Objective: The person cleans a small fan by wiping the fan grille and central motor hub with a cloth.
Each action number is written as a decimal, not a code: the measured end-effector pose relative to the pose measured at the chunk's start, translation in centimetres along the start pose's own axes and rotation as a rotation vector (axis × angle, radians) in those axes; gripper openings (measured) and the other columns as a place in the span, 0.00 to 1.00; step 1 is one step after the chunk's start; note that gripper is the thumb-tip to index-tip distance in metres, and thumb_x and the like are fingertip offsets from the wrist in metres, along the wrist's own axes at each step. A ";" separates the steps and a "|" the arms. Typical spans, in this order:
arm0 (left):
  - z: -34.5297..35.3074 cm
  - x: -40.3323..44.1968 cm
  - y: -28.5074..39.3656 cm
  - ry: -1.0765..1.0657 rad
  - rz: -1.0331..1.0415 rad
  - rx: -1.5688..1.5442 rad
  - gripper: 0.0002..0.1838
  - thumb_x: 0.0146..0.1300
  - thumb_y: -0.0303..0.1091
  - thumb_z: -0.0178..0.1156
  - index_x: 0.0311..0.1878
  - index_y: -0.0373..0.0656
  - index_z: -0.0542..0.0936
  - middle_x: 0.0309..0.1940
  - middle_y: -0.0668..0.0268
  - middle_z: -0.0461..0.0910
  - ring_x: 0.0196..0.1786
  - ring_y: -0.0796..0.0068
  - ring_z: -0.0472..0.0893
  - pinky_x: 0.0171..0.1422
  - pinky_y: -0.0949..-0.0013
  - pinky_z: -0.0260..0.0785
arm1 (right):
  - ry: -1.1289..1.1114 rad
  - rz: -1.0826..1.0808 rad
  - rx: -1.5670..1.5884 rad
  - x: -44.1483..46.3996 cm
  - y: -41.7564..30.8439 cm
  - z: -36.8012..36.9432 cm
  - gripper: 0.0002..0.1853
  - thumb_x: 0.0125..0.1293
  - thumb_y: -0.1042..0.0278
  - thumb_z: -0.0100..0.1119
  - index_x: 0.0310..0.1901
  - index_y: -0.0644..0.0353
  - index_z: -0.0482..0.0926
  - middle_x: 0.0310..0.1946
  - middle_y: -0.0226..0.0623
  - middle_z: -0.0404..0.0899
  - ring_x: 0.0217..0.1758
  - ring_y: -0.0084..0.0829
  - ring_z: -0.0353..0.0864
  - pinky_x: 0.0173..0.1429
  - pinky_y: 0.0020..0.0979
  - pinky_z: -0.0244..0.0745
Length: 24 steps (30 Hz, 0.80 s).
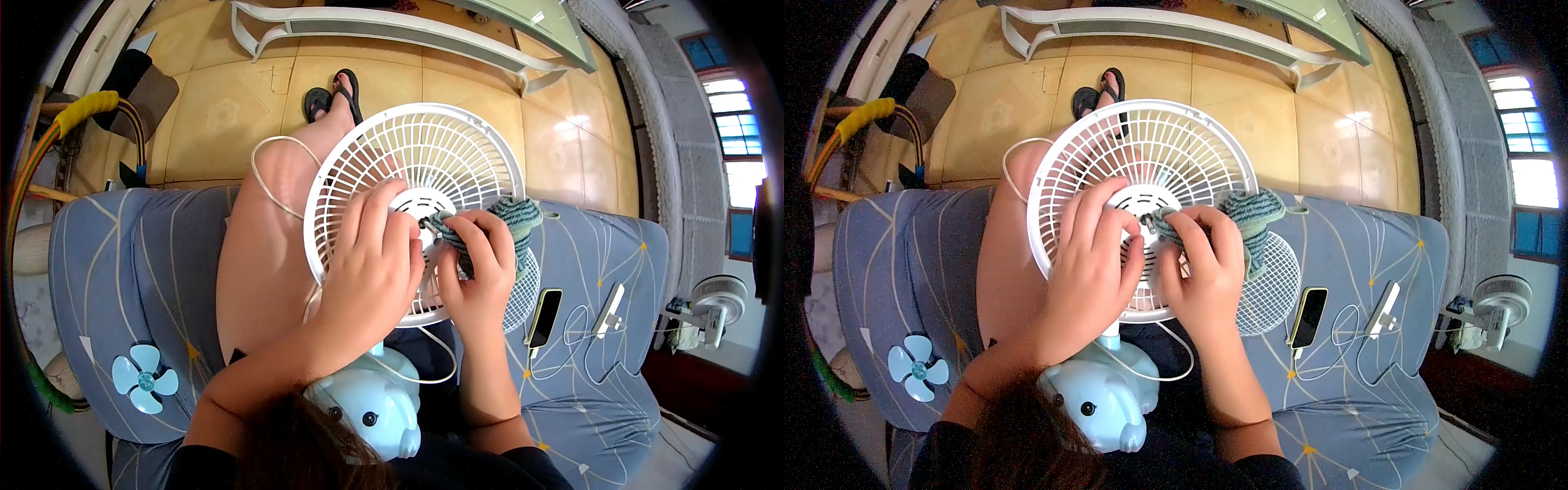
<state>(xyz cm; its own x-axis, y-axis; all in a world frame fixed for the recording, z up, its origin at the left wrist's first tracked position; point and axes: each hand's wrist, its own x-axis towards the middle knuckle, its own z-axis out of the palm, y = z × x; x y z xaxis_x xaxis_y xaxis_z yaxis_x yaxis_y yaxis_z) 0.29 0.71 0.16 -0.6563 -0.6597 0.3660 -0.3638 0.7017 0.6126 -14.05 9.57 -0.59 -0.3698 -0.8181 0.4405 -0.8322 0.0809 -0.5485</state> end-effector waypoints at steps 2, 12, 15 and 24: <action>0.0 0.0 0.1 0.015 -0.021 -0.035 0.13 0.64 0.22 0.66 0.50 0.34 0.76 0.65 0.47 0.71 0.64 0.44 0.74 0.70 0.49 0.69 | 0.001 -0.002 0.003 0.0 0.0 0.0 0.18 0.53 0.84 0.67 0.48 0.65 0.86 0.48 0.45 0.83 0.50 0.45 0.84 0.55 0.41 0.81; 0.0 0.0 -0.2 0.004 -0.004 -0.016 0.16 0.62 0.22 0.66 0.52 0.35 0.76 0.65 0.47 0.71 0.65 0.43 0.74 0.70 0.47 0.69 | 0.008 -0.009 -0.016 0.2 0.0 0.3 0.19 0.52 0.82 0.68 0.48 0.63 0.87 0.48 0.44 0.83 0.50 0.46 0.84 0.54 0.44 0.80; -0.1 0.1 -0.2 -0.002 0.005 -0.024 0.17 0.61 0.22 0.67 0.53 0.35 0.76 0.65 0.47 0.71 0.65 0.43 0.73 0.70 0.47 0.69 | 0.016 -0.015 -0.019 0.2 0.0 0.3 0.19 0.52 0.82 0.68 0.48 0.63 0.87 0.48 0.44 0.83 0.50 0.46 0.84 0.54 0.44 0.81; 0.0 0.0 -0.1 -0.019 0.023 0.008 0.16 0.61 0.24 0.67 0.52 0.33 0.76 0.66 0.45 0.71 0.65 0.42 0.73 0.71 0.47 0.68 | -0.003 0.010 -0.004 -0.1 0.0 0.1 0.18 0.54 0.83 0.67 0.48 0.65 0.86 0.49 0.45 0.83 0.50 0.45 0.84 0.55 0.41 0.81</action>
<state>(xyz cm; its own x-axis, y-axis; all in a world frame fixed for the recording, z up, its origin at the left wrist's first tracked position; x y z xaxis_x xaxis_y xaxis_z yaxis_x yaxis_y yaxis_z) 0.33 0.63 0.07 -0.6771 -0.6382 0.3664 -0.3538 0.7189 0.5984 -14.00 9.57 -0.72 -0.3772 -0.8187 0.4329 -0.8301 0.0916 -0.5500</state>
